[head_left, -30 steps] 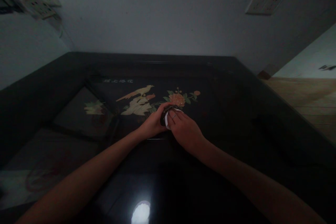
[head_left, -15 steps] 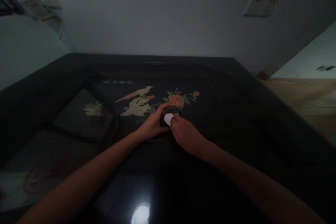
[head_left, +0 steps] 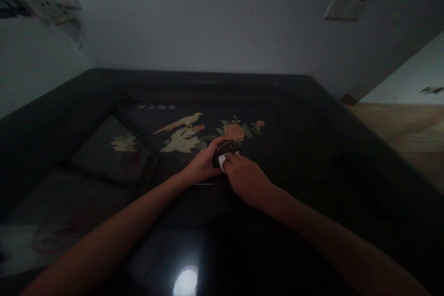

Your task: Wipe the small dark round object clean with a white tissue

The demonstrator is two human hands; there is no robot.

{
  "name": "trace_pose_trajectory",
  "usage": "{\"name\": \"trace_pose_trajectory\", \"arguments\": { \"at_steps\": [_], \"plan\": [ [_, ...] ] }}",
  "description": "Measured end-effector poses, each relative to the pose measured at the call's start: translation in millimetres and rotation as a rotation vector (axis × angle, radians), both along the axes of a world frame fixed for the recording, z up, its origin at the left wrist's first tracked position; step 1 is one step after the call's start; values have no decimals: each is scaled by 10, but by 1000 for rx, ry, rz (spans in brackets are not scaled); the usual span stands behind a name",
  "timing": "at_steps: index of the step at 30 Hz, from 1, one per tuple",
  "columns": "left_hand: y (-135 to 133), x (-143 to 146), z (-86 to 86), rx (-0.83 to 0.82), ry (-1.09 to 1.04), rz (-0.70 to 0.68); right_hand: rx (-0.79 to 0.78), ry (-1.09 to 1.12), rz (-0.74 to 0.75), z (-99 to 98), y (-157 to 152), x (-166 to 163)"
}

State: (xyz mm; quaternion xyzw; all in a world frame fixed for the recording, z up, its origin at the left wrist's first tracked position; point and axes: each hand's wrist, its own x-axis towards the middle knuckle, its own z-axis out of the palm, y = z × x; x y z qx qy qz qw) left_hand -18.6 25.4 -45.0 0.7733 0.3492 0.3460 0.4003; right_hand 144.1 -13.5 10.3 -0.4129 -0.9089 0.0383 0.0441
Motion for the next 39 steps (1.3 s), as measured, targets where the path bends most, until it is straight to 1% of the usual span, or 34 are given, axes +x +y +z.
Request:
{"name": "trace_pose_trajectory", "arguments": {
  "at_steps": [2,3,4,8,10,12,14,17,20,22,24,28,30,35,39],
  "plan": [
    [0,-8,6,14,31,14,-61,46,7,-3,21,20],
    [2,-11,7,20,37,19,-51,59,15,-20,29,26],
    [5,-13,6,26,38,19,-17,65,24,-45,34,29],
    [18,-11,-16,46,9,13,226,28,28,-163,22,12],
    [17,-4,-23,44,-1,13,286,-23,4,-198,1,-4],
    [9,3,-17,28,10,10,303,-74,-20,-200,-23,-17],
    [-2,9,-2,9,29,7,290,-113,-35,-168,-47,-24],
    [-16,9,25,-2,39,4,187,-121,-31,-79,-71,-27],
    [-23,6,45,-6,42,-4,59,-54,-38,-6,-67,-25],
    [-25,5,52,-1,42,-6,10,-13,-61,11,-50,-21],
    [-24,6,52,17,33,-6,13,1,-80,10,-31,-15],
    [-17,6,34,45,33,0,124,3,-88,13,-14,-1],
    [-15,4,26,50,40,6,147,-3,-83,30,-18,4],
    [-17,8,27,30,41,7,72,-44,-64,64,-40,10],
    [-13,11,20,9,43,10,-35,15,-85,48,-47,8]
  ]
}}
